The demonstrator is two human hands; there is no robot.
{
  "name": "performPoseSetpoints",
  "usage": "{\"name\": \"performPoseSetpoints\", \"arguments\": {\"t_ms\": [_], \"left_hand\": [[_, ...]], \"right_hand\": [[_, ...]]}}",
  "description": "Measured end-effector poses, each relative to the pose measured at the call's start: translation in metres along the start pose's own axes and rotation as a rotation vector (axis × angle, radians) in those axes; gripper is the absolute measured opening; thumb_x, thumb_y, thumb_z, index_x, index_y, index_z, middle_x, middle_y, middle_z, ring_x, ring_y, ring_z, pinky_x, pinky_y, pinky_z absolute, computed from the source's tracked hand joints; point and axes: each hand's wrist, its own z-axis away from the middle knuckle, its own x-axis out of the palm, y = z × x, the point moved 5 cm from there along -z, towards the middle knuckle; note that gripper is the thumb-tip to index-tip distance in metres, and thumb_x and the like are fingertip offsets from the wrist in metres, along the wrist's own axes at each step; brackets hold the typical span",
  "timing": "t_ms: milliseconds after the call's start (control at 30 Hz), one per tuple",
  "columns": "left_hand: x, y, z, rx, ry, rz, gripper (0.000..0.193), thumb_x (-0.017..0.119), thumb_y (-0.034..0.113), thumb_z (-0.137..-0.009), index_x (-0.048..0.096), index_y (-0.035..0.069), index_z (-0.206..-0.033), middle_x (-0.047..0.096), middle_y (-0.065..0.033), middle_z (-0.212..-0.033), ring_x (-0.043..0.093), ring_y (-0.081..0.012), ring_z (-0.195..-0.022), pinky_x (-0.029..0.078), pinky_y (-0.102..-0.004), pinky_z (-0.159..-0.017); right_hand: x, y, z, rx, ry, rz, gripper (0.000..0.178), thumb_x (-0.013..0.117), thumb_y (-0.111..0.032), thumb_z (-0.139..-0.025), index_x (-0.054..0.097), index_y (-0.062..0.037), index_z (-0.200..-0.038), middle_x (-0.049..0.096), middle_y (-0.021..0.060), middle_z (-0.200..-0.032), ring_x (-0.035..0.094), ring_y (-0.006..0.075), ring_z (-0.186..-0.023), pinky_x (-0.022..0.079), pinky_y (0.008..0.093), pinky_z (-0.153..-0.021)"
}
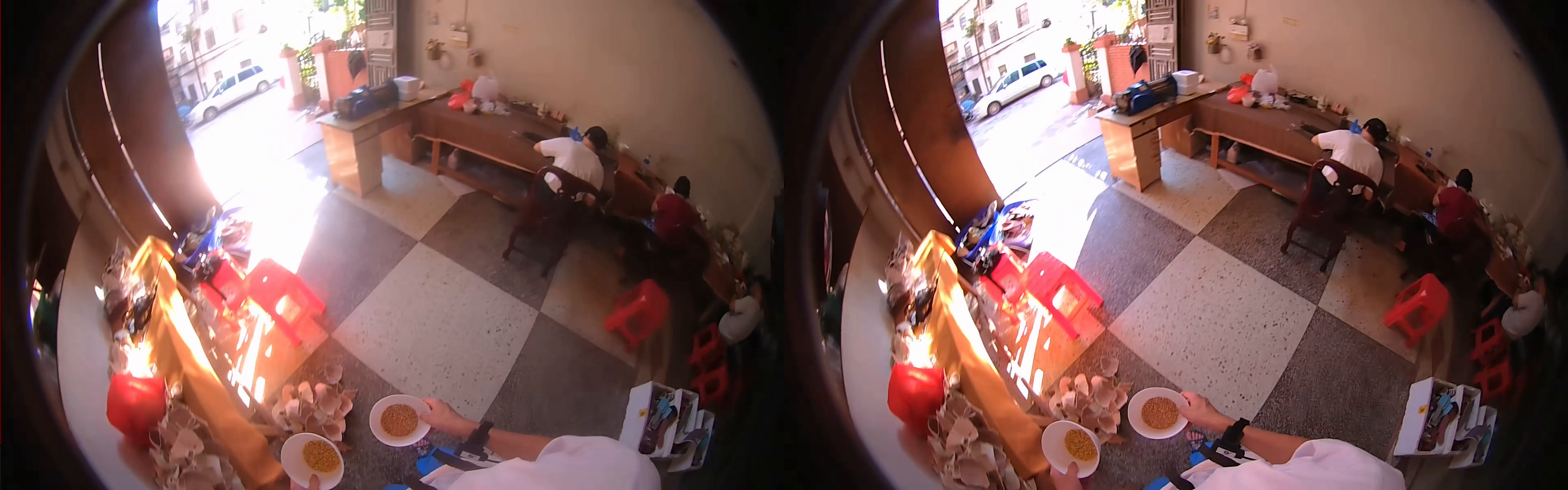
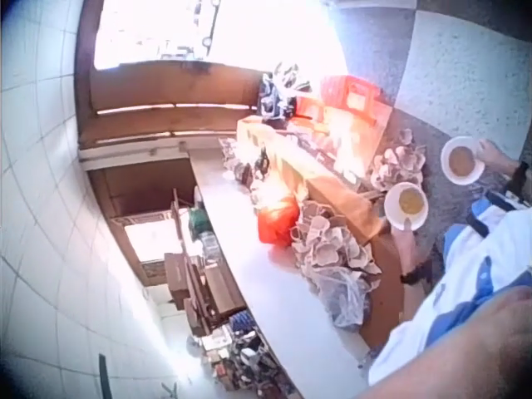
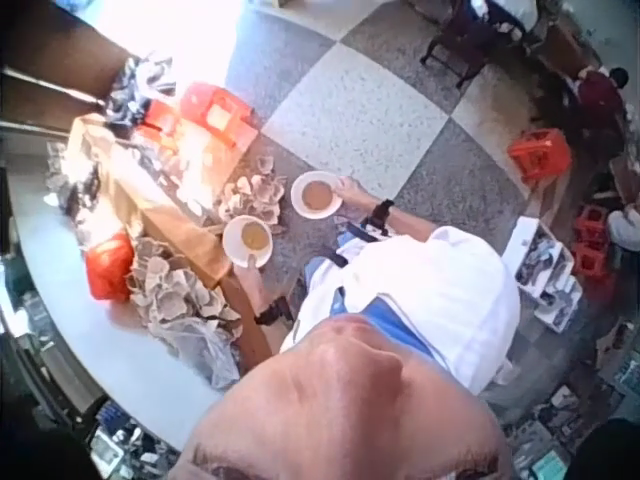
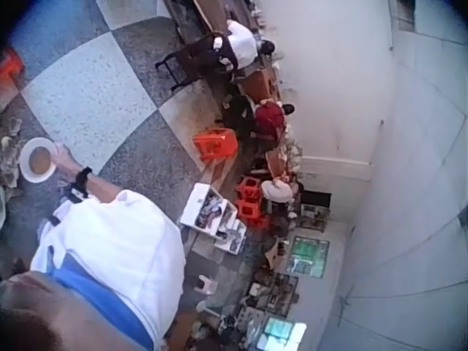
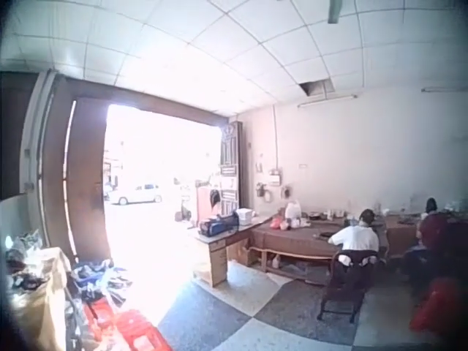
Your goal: Sorting decorative shoe studs and organizing manufacturing materials at a work table.
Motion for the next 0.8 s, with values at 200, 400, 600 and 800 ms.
{"name": "performPoseSetpoints", "arguments": {"t_ms": [200, 400, 600, 800], "left_hand": [[0.175, 0.105, -0.127, -0.324, -0.458, 0.052, 0.03, 0.062, 0.016, -0.091, 0.058, 0.001, -0.117, 0.065, -0.0087, -0.096, 0.056, -0.0109, -0.063, 0.043, -0.025, -0.049], [0.346, 0.18, -0.25, -0.079, -0.732, 0.215, 0.032, 0.062, 0.022, -0.092, 0.059, 0.002, -0.117, 0.065, -0.0083, -0.1, 0.061, -0.0131, -0.072, 0.049, -0.0275, -0.057], [0.517, 0.266, -0.405, 0.072, -0.855, -0.076, 0.04, 0.055, 0.004, -0.086, 0.044, -0.003, -0.124, 0.064, -0.0171, -0.102, 0.068, -0.0231, -0.069, 0.053, -0.0301, -0.046], [0.668, 0.426, -0.485, 0.291, -0.876, -0.222, 0.03, 0.055, 0.007, -0.086, 0.048, -0.005, -0.113, 0.065, -0.0169, -0.092, 0.068, -0.0225, -0.065, 0.054, -0.0314, -0.049]], "right_hand": [[-0.144, -0.034, -0.086, 0.045, 0.382, -0.219, 0.032, 0.058, -0.008, -0.085, 0.056, 0.0093, -0.112, 0.065, 0.0155, -0.093, 0.07, 0.022, -0.077, 0.061, 0.0321, -0.06], [-0.248, -0.025, -0.175, 0.048, 0.481, -0.5, 0.037, 0.056, -0.001, -0.082, 0.049, 0.0103, -0.117, 0.062, 0.021, -0.104, 0.07, 0.0294, -0.082, 0.064, 0.039, -0.061], [-0.324, -0.064, -0.249, 0.225, 0.499, -0.574, 0.05, 0.054, 0.003, -0.081, 0.042, 0.0062, -0.13, 0.057, 0.0201, -0.116, 0.068, 0.0313, -0.091, 0.064, 0.0406, -0.061], [-0.424, -0.147, -0.329, 0.16, 0.584, -0.667, 0.049, 0.049, 0.006, -0.082, 0.045, 0.002, -0.132, 0.056, 0.0177, -0.122, 0.067, 0.0324, -0.095, 0.064, 0.0389, -0.062]]}}
